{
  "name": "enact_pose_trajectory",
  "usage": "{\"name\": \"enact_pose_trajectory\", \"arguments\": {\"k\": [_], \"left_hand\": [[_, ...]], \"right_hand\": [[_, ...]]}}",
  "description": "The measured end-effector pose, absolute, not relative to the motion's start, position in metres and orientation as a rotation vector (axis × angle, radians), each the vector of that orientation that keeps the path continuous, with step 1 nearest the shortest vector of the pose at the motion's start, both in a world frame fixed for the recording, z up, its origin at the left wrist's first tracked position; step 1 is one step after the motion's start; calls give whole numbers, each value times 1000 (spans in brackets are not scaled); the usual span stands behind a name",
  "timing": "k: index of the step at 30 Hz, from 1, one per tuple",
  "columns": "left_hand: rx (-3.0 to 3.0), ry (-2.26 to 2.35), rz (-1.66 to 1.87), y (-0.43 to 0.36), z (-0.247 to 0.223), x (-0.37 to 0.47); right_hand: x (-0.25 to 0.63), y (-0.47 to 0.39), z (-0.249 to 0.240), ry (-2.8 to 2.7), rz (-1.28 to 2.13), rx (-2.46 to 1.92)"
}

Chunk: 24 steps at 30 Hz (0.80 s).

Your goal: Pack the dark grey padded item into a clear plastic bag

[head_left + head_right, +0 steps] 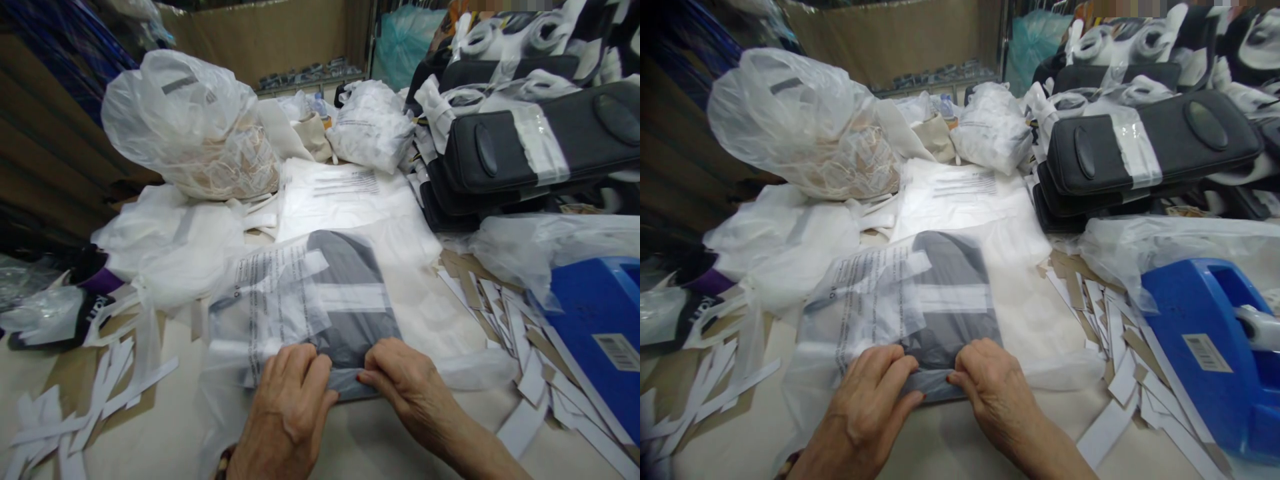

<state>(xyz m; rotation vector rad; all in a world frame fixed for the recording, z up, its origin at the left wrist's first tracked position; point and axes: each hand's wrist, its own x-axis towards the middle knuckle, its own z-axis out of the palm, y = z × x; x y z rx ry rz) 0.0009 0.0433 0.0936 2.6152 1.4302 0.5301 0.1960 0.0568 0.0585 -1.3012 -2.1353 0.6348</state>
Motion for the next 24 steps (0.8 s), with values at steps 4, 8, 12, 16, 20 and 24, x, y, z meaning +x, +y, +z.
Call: {"name": "enact_pose_trajectory", "arguments": {"k": [4, 8, 12, 16, 20, 24], "left_hand": [[2521, 1458, 229, 51, 113, 5], [2432, 1378, 1, 63, 123, 3], [2344, 1315, -7, 73, 123, 1], [2380, 1358, 174, 73, 113, 2], [2470, 1392, 397, 72, 104, 4], [2611, 1453, 442, 65, 104, 9]], "right_hand": [[198, 57, 56, -2117, 655, -1276], [200, 57, 53, -2106, 665, -1233], [201, 56, 51, -2078, 662, -1211], [199, 55, 47, -2053, 650, -1206], [191, 54, 44, -2014, 596, -1329], [186, 53, 46, -2017, 589, -1433]]}}
